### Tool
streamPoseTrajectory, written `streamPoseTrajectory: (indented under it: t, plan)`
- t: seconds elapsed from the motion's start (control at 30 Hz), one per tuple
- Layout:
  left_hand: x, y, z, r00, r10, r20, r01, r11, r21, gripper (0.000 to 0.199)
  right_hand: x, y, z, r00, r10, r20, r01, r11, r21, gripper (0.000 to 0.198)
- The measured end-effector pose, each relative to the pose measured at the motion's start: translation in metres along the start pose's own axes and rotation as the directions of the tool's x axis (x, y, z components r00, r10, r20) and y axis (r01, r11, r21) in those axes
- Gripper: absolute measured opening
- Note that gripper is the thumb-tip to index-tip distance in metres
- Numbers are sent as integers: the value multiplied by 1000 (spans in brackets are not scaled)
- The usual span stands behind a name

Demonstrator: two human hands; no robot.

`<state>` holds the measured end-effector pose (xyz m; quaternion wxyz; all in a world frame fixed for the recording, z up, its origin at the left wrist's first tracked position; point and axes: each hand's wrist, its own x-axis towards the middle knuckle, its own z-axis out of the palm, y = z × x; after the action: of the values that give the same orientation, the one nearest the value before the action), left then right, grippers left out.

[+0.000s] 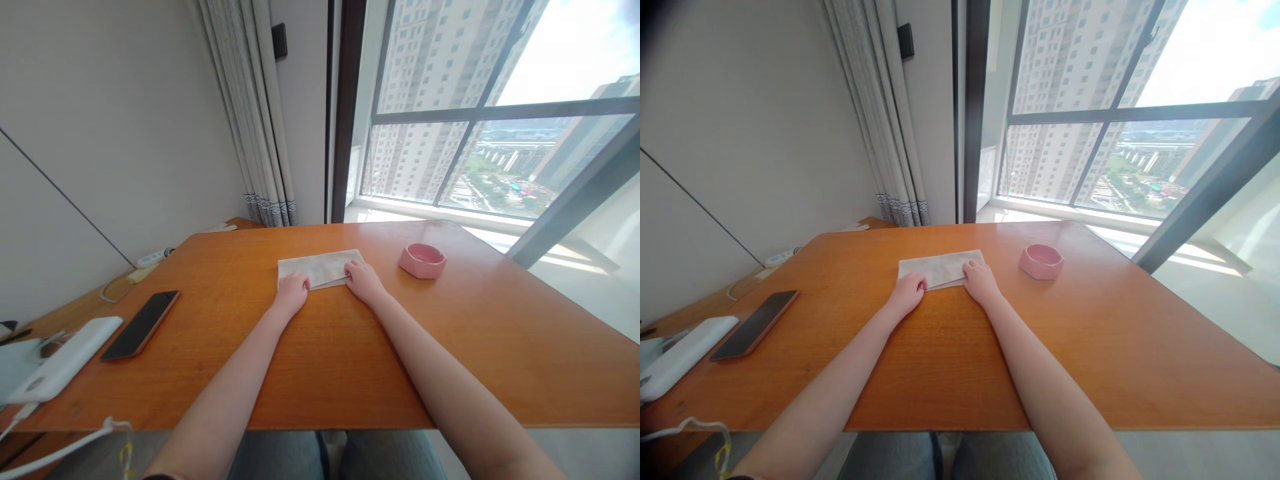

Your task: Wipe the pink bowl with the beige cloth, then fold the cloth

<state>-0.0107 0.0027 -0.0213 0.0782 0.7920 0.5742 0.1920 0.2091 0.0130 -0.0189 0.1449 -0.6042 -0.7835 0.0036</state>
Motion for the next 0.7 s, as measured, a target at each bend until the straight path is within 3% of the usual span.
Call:
streamPoseTrajectory:
  t: [0.2, 0.37, 0.43, 0.53, 0.63, 0.7]
  plan:
    - [0, -1, 0, 1000, 25, -15, -25, 1000, 6, 31, -2, -6, -9, 999, -4, -42, 2, 1000, -29, 21]
    - [-2, 2, -2, 998, -15, 60, 16, 1000, -14, 31, -9, -13, -14, 987, 52, 153, -51, 999, -11, 11]
    - [-2, 3, -4, 996, -40, 74, 42, 999, -25, 28, -11, -15, -15, 978, 85, 190, -91, 996, 21, 21]
    - [0, 0, -7, 996, -86, -9, 85, 996, -28, 29, -10, -14, -15, 985, 136, 101, -143, 988, 59, 40]
    - [2, -9, -5, 988, -102, -120, 104, 994, 12, 32, -8, -13, -7, 993, 100, -64, -96, 994, 58, 38]
    - [3, -15, 0, 994, -74, -84, 76, 997, 17, 36, -8, -14, 3, 996, 68, -52, -67, 997, 37, 44]
